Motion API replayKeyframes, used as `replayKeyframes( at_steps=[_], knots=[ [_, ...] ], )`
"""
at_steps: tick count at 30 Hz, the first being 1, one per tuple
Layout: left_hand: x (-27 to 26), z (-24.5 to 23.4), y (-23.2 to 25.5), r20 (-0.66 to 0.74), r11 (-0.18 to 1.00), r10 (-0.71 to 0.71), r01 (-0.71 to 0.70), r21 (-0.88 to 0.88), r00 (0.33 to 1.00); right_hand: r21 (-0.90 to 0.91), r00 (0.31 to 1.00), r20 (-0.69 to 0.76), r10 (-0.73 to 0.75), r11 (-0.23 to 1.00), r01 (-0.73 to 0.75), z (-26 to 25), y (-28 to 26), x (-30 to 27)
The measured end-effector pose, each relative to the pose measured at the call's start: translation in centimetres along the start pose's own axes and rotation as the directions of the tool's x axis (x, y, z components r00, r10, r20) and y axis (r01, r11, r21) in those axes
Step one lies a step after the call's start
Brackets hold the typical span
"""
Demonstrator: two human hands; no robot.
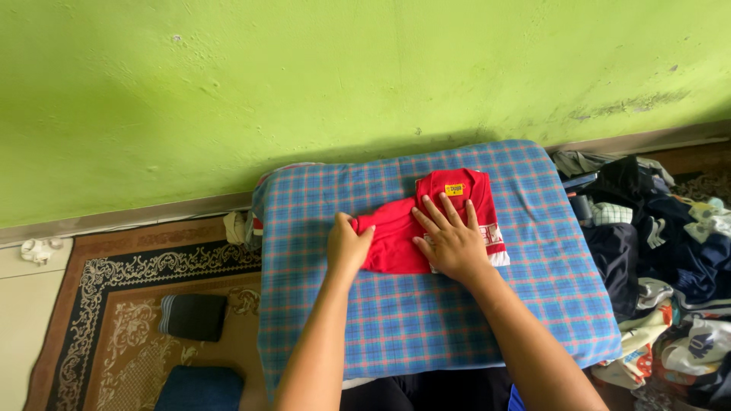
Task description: The person folds a red t-shirt and places it on the floor. Then they pick up a patterned baby garment, fold it, and iron it on a blue checkered ironing board. They repeat the process with another patterned garment, folding and ironing each piece before stacking them.
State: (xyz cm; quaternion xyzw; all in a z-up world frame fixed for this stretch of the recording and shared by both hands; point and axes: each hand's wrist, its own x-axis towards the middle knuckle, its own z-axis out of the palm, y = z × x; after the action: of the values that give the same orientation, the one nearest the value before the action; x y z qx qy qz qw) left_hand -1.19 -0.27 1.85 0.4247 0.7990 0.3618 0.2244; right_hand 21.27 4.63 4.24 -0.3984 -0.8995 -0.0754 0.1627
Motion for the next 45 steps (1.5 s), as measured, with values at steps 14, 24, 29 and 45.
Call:
replayKeyframes(
  at_steps=[14,24,29,45],
  knots=[
    [-0.4,4.0,11.7,0.260,0.844,0.203,-0.035,-0.535,0.944,0.901,0.839,0.378,0.391,0.055,-0.431,-2.0,5.1,0.4],
    [-2.0,8.2,10.3,0.067,0.879,0.401,-0.363,-0.310,0.914,0.543,0.809,0.122,0.575,0.643,-0.540,-1.4,7.0,-0.3],
    [-3.2,9.3,8.4,-0.060,0.758,0.651,-0.642,0.120,0.757,0.249,0.849,-0.127,0.514,0.845,-0.474,-1.5,5.5,0.0],
    [-2.5,10.9,8.2,0.246,0.765,0.444,-0.508,0.395,0.861,0.174,0.905,0.075,0.418,0.888,-0.425,2.2,5.8,1.0]
  ],
)
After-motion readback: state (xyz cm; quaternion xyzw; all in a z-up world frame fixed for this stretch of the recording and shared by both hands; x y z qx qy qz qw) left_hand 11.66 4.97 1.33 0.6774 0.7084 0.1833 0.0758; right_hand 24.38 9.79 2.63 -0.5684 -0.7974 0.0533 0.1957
